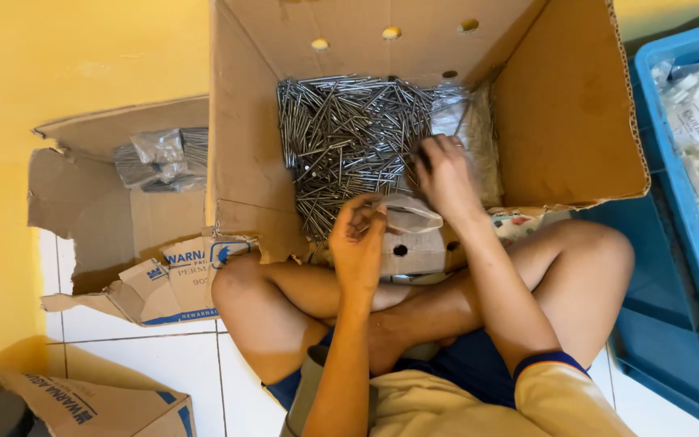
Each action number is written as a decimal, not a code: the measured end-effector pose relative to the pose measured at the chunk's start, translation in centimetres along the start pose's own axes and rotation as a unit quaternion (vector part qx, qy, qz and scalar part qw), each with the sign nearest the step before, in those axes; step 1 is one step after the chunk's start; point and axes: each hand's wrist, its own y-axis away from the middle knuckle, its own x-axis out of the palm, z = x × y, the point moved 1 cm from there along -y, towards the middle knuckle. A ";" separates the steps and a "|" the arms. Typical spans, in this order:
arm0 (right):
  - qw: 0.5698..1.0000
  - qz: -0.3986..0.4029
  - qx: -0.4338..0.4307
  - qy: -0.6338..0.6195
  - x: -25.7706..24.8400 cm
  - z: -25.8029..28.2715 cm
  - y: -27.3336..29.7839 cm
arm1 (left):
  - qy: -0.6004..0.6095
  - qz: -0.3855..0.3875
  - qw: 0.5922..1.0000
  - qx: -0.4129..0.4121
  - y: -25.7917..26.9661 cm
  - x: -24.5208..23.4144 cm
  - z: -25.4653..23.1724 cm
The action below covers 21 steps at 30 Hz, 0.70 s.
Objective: Packaging metal nails into a small plastic bag from a large bulk box
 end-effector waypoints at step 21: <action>0.905 -0.136 -0.112 -0.386 -8.1 7.1 1.6 | -0.109 -0.055 0.992 -0.028 -0.8 -0.1 0.8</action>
